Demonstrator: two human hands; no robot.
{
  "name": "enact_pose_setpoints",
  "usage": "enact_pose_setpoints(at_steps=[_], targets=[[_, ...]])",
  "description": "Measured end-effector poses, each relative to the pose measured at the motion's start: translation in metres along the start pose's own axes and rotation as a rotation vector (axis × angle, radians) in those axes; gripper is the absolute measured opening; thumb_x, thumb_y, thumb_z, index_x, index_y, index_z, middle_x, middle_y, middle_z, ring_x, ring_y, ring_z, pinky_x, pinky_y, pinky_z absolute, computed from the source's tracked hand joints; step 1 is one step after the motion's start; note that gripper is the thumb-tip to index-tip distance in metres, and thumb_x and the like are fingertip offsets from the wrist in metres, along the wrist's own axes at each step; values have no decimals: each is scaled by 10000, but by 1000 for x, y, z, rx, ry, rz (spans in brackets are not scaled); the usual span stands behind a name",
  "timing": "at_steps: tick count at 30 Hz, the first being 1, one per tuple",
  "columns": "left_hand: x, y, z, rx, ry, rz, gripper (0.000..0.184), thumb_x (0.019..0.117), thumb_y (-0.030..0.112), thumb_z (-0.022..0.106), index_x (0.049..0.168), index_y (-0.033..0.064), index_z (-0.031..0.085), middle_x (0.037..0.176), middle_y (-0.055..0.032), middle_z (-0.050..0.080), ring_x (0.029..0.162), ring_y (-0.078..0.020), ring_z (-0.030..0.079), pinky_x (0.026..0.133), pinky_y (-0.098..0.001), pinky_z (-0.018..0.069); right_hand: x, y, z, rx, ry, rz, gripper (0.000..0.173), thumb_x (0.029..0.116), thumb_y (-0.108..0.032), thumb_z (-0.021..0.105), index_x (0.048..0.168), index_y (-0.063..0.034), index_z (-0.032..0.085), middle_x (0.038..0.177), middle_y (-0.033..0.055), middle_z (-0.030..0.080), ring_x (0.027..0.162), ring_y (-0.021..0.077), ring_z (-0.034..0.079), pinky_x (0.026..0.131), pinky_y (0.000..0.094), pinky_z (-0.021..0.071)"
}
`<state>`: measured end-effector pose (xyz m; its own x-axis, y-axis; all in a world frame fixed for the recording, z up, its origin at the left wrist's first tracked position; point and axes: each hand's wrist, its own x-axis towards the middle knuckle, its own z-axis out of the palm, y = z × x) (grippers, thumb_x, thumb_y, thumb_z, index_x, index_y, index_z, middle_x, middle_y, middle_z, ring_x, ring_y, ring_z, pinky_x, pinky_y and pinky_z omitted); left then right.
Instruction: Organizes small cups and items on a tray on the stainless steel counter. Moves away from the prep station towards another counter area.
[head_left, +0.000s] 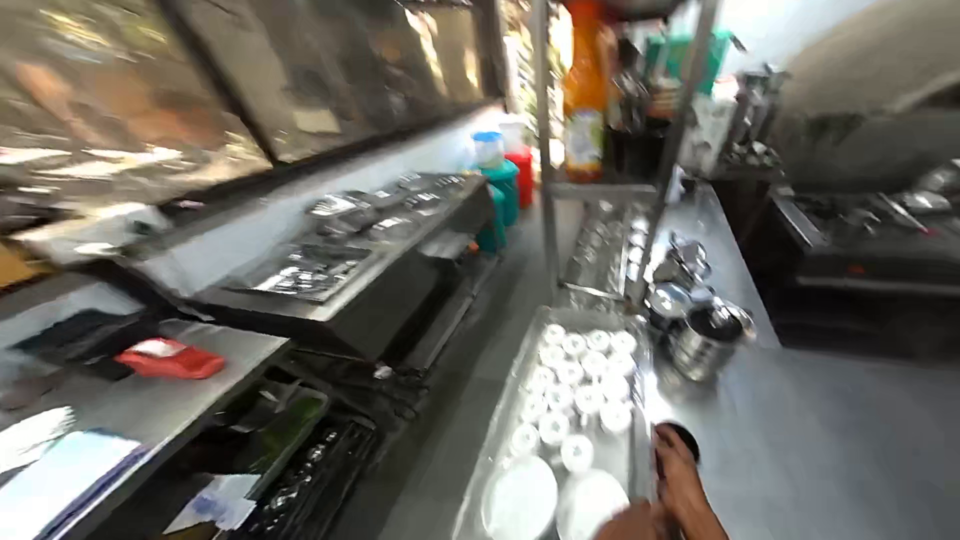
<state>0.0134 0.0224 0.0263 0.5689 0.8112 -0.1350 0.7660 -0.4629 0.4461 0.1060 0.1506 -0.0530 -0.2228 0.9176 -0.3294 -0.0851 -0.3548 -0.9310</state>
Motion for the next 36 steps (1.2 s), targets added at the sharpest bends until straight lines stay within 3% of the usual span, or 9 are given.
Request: enact_pose_setpoints(at_steps=[4,6,8,11,16,19,22,26,36], targets=[[-1,9,-3,1,-137,-19,394,966,-48,498,1317,51,648,1386,-149,640,1401,-369,495,1166,-550,371,-6,-5,-14,-6,35,133,289,935,5,646,1222,1,614,1054,158,681,858,235,671,693,392,578],[-8,2,29,120,110,45,400,904,-52,588,1258,100,693,1284,-104,704,1282,-312,609,1086,-486,475,-20,-12,-21,48,77,133,186,976,-27,646,1159,3,636,963,159,691,786,250,691,666,392,600],[-14,-3,41,120,203,73,442,885,-48,599,1288,118,673,1322,-95,684,1280,-289,613,1088,-462,482,-39,-17,-29,71,97,125,157,1002,-48,624,1146,11,646,971,179,711,783,278,720,672,406,627],[-20,-12,29,-104,207,52,361,892,-84,571,1194,85,678,1358,-126,630,1243,-291,619,1067,-456,505,-71,-12,-44,-22,45,107,166,1011,-88,625,1133,18,663,992,176,722,782,278,731,665,399,639],[-12,-42,3,-472,165,-51,207,969,-20,475,1033,60,655,1294,-83,600,1045,-194,669,858,-404,608,-116,4,-48,-218,-125,164,288,980,-269,692,1167,-50,676,999,95,718,755,197,704,614,348,607],[0,-57,0,-540,214,47,139,962,-14,528,954,68,639,1209,-58,607,1035,-141,645,884,-348,596,-132,7,-48,-226,-203,199,412,906,-320,784,1197,-59,654,1041,85,693,726,185,682,590,338,598],[7,-62,-5,-512,207,117,90,940,-5,612,945,76,651,1198,-49,600,1049,-125,634,899,-321,592,-145,11,-48,-255,-218,245,441,868,-354,826,1141,-64,638,1030,86,680,687,184,675,567,337,595],[11,-70,-8,-522,162,164,124,901,-23,666,973,78,666,1221,-49,602,1043,-124,642,894,-320,595,-154,16,-43,-391,-158,241,389,929,-447,730,1020,-76,654,872,64,677,595,155,635,548,323,565],[16,-68,-7,-416,51,198,205,937,53,679,1135,91,716,1238,-23,666,1052,-138,666,958,-355,573,-179,-5,-25,-860,-131,187,657,833,-638,719,1186,-100,587,963,67,670,850,236,672,757,480,567]])
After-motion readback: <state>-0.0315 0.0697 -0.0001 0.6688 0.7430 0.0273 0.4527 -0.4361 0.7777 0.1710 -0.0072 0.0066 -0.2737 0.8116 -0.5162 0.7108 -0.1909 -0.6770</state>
